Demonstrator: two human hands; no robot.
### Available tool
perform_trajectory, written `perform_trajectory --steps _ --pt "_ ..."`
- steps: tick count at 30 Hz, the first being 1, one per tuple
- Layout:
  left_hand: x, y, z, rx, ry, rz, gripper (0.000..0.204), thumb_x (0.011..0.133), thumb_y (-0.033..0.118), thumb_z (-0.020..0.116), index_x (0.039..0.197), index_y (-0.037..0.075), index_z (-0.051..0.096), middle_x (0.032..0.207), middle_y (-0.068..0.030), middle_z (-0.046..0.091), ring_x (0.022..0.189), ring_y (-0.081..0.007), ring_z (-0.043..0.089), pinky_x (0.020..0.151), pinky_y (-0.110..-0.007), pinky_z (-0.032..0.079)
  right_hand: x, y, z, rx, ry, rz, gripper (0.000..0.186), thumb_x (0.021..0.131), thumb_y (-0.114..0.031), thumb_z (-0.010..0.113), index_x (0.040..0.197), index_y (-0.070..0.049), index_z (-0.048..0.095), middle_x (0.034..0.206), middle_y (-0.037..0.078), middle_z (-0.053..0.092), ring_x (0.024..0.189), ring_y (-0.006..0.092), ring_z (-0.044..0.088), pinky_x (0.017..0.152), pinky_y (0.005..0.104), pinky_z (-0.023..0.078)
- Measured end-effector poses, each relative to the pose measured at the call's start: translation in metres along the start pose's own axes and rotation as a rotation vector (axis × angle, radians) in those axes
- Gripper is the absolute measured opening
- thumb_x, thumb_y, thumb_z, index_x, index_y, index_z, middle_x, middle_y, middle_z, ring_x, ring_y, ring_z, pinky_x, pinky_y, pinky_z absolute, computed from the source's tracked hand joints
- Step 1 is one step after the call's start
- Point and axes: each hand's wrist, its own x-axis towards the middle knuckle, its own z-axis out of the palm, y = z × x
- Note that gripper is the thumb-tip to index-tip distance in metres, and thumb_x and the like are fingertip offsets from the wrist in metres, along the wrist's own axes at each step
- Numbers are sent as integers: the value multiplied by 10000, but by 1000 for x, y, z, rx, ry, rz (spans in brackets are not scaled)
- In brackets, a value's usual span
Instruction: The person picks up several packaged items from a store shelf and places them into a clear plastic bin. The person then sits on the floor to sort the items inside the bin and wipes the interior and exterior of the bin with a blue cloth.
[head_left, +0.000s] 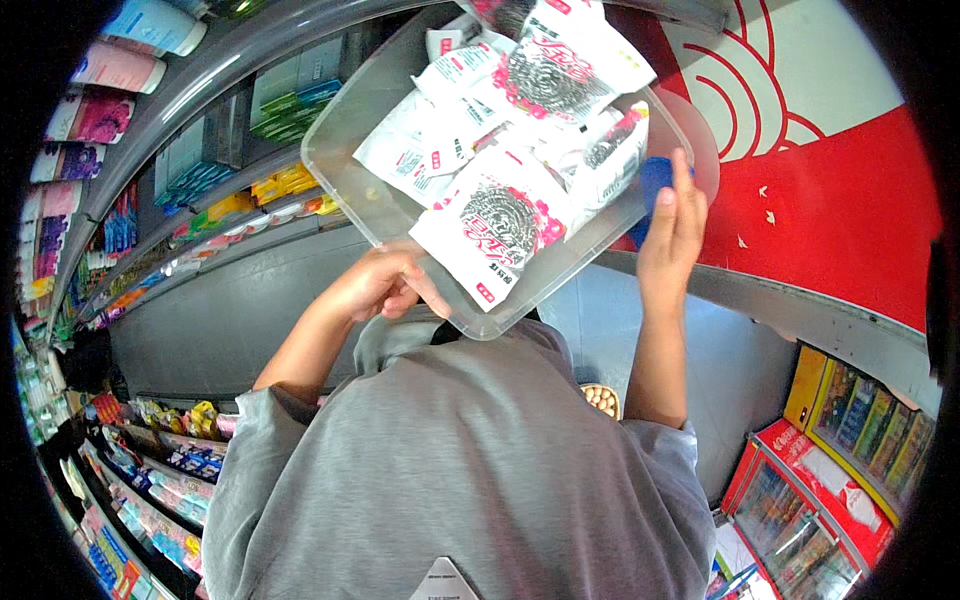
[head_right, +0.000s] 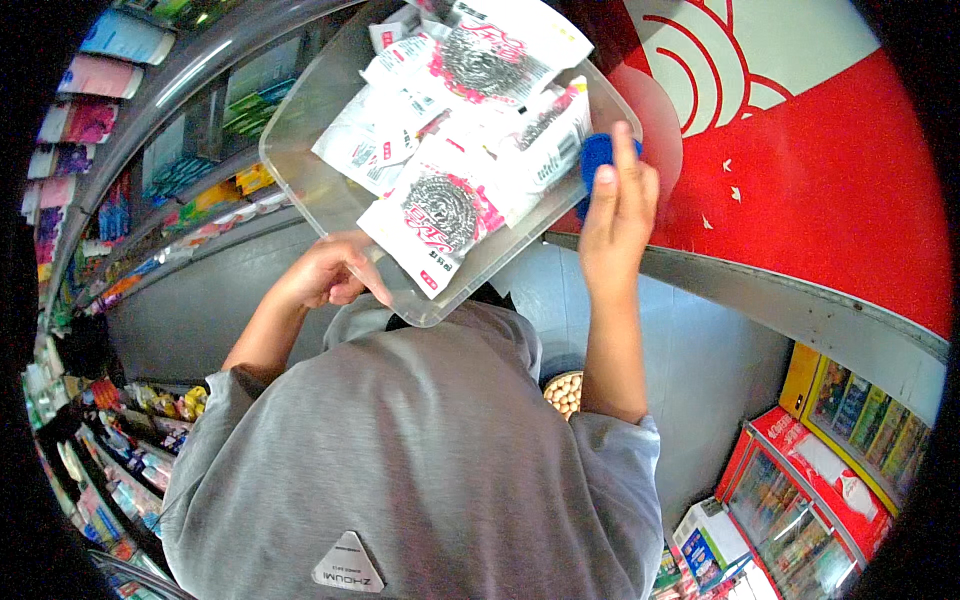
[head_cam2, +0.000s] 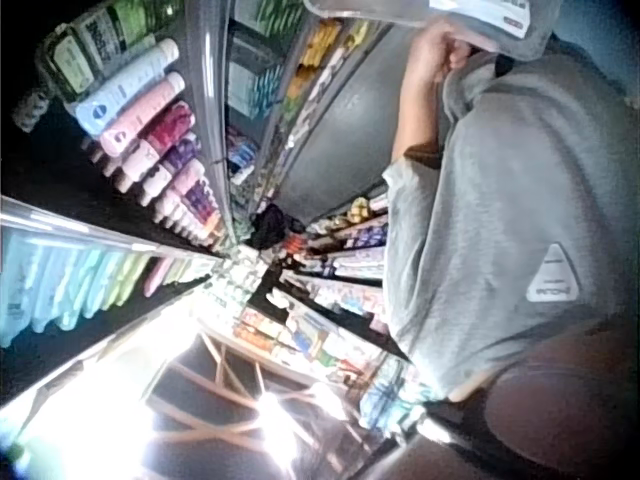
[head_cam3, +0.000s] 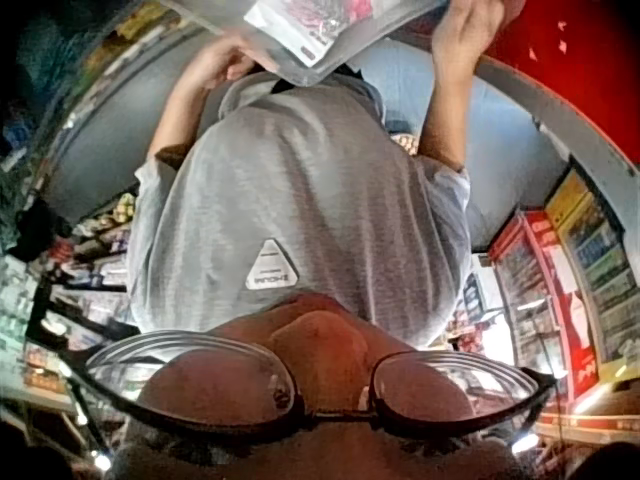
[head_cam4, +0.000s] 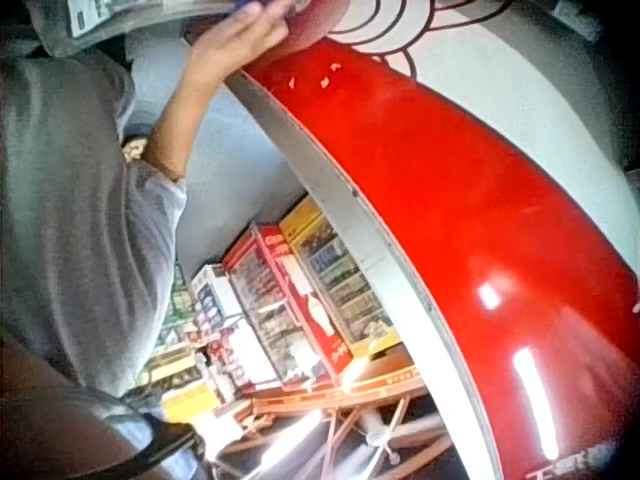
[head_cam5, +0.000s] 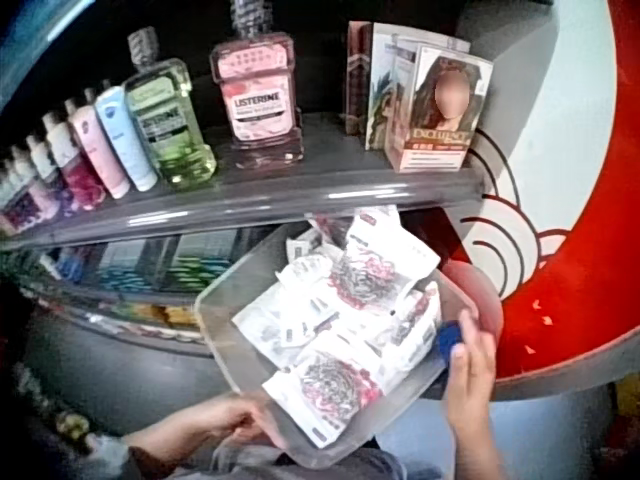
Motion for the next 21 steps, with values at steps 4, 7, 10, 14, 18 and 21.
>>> perform_trajectory --steps 4,7,10,14,18,21 --pt "0 0 -6 60 -18 -59 243 755 158 414 918 -18 450 783 -257 621 338 -75 313 304 -218 263 11 7 5 187 111 204 406 877 -175 490 1217 28 401 1030 124 524 893 173 492 814 298 393" --pt "-4 -2 -10 112 11 -51 221 754 150 404 906 -6 443 786 -254 623 337 -77 314 305 -219 263 5 13 6 268 29 437 316 852 -202 547 1058 27 477 917 88 534 811 136 492 742 266 408" --pt "-10 0 -11 197 -7 -34 213 756 140 396 903 -7 442 778 -254 623 337 -80 328 312 -223 275 -10 30 3 352 -93 554 213 837 -186 567 924 -2 504 819 45 538 734 102 491 669 239 410" --pt "-18 -4 -20 313 -7 -68 232 766 121 379 921 -39 443 757 -246 625 340 -82 361 324 -224 304 -38 37 -1 478 -170 610 113 785 -104 574 826 -19 512 719 10 536 619 69 484 550 215 401" --pt "-31 0 -17 380 -7 -135 329 769 111 390 1044 -68 418 741 -237 627 342 -87 380 321 -218 309 -67 35 -15 461 -264 688 175 701 -56 583 868 -4 575 700 15 566 596 81 512 545 227 428" --pt "-32 -1 -23 370 -3 -204 439 763 94 409 1164 -76 363 745 -234 628 343 -90 378 329 -217 313 -81 26 -7 533 -209 918 191 712 -65 597 893 -5 592 718 12 575 625 77 515 577 227 429"
